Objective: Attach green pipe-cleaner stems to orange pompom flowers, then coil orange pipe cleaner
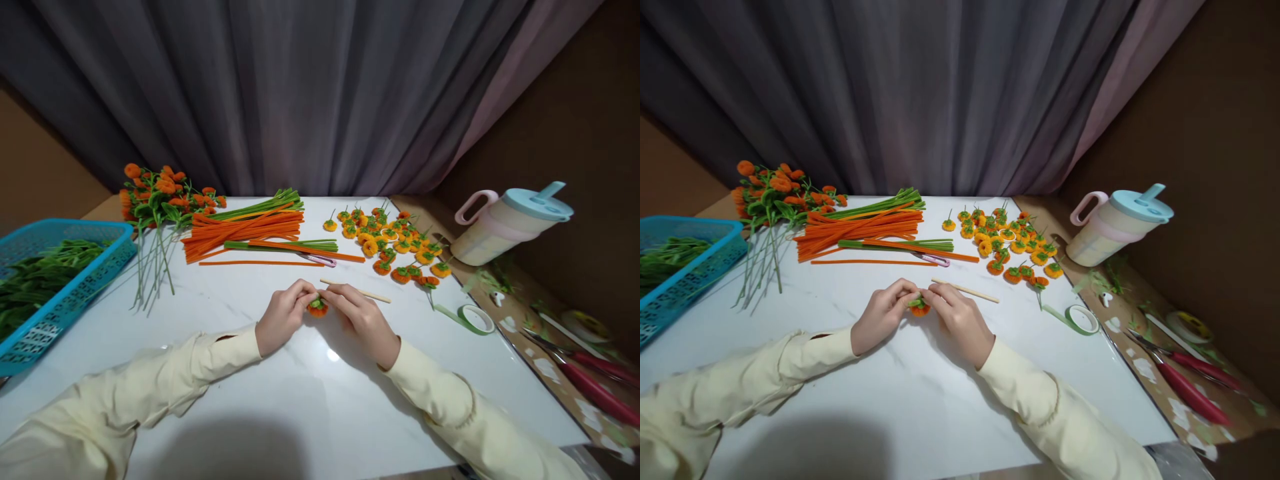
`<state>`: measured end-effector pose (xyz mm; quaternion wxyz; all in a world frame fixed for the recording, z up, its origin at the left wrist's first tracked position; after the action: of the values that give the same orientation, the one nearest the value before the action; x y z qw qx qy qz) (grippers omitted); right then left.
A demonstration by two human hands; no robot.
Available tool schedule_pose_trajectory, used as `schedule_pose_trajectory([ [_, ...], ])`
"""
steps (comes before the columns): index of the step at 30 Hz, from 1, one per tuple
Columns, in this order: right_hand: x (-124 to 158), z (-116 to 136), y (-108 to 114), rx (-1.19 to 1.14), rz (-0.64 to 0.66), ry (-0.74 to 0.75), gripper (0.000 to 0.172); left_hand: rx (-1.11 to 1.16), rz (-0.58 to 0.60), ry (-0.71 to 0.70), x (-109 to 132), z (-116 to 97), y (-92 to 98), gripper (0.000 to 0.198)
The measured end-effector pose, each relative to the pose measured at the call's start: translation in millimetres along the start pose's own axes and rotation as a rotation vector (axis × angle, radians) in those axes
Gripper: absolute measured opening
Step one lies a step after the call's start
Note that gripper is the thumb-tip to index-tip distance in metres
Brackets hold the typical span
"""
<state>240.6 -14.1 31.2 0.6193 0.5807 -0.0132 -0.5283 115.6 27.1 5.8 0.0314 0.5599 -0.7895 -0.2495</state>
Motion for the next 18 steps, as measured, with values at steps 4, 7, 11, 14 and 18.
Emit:
schedule_pose_trajectory([
  [4, -0.2, 0.9, 1.6, -0.008, -0.028, 0.002, 0.029, 0.069, 0.03, 0.095, 0.4, 4.4, -2.7, 0.012],
  [7, 0.6, -1.7, 4.5, -0.079, -0.092, -0.055, 0.023, 0.1, 0.035, 0.109, 0.9, 6.0, -3.9, 0.012],
  [11, 3.7, -2.8, 4.4, -0.071, -0.129, -0.094, 0.022, 0.098, 0.03, 0.116, 1.6, 8.9, -4.8, 0.01],
  [14, 5.6, -2.8, 2.3, -0.061, -0.118, -0.094, 0.022, 0.114, 0.024, 0.112, 2.0, 9.8, -5.0, 0.009],
  [18, 6.9, -4.2, 0.2, -0.087, -0.109, -0.1, 0.023, 0.142, 0.012, 0.118, 1.9, 9.1, -3.9, 0.009],
])
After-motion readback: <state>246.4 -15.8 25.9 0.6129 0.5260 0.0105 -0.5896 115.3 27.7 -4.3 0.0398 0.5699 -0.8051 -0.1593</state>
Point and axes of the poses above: each hand's wrist, its own x-axis away from the middle knuckle, its own y-axis out of the back of the hand, z = x × y, the point moved 6 cm from there along -x, towards the middle knuckle, and after that the axes turned 1 degree about -z, right-handed, at the moved point
